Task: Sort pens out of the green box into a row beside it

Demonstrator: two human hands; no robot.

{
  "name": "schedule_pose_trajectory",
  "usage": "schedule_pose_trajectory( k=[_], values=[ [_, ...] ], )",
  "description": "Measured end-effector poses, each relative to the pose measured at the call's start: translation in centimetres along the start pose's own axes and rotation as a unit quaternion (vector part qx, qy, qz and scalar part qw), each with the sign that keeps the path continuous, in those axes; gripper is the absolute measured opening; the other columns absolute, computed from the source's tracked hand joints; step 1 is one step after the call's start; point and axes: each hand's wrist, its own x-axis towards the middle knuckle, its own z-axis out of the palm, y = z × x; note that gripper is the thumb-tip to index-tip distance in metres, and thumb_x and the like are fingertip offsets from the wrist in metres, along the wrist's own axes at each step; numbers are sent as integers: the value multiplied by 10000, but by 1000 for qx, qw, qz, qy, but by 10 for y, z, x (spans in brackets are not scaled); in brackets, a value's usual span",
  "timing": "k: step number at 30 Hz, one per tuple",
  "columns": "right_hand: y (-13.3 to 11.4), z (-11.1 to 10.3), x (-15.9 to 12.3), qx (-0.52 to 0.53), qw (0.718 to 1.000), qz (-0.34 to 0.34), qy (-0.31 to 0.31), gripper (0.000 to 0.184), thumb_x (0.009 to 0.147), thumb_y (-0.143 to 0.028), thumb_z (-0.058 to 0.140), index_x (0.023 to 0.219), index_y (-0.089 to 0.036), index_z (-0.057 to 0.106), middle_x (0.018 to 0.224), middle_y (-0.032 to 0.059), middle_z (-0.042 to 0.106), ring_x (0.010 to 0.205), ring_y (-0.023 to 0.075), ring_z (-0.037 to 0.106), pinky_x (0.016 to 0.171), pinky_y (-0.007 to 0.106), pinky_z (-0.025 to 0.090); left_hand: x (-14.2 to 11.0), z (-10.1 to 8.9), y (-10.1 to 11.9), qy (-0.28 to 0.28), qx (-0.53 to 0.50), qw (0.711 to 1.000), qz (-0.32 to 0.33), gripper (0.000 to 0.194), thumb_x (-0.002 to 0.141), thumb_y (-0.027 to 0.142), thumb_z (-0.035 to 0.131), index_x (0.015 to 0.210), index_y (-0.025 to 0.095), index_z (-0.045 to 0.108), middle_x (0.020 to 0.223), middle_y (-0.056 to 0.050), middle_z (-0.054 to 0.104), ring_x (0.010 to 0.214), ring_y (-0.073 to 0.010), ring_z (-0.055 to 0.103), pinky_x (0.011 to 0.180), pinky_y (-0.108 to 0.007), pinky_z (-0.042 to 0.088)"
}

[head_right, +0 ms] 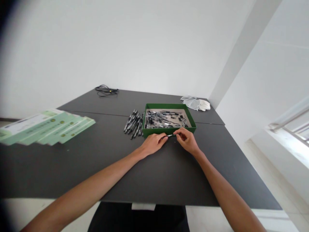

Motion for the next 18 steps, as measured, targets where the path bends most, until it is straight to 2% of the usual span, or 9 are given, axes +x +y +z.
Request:
schedule_pose_trajectory(
  k=[5,9,11,14,18],
  values=[
    [0,6,-1,-3,999,3,-42,254,958,-391,603,1076,-217,746,859,44,645,639,144,511,570,277,420,0,0,0,-6,4,1000,12,409,1097,480,373,1095,233,699,870,-50,758,850,-238,747,737,-283,504],
    [8,12,-2,49,996,61,-42,383,923,-464,663,1194,-206,746,703,-2,600,563,125,444,511,261,370,1,0,-1,-12,1,1000,14,414,1097,479,367,1102,232,699,887,-53,759,848,-234,741,760,-288,512],
    [11,13,-2,93,991,89,-36,432,899,-494,694,1209,-197,742,733,4,660,551,116,444,505,255,374,1,0,-2,-15,-2,1000,18,418,1100,471,356,1083,226,694,891,-54,757,843,-230,738,762,-288,510],
    [14,12,0,123,986,103,-47,418,902,-517,689,1155,-192,760,839,34,743,548,105,451,513,252,393,1,0,-2,-20,1,1000,23,415,1103,454,344,1069,221,686,906,-62,756,858,-236,737,763,-294,509],
    [13,9,1,109,985,91,-98,380,938,-520,648,1028,-178,788,821,39,747,562,107,478,528,245,393,1,1,-2,-16,8,999,35,394,1105,429,347,1088,228,685,958,-69,763,896,-243,740,797,-309,517]
  ],
)
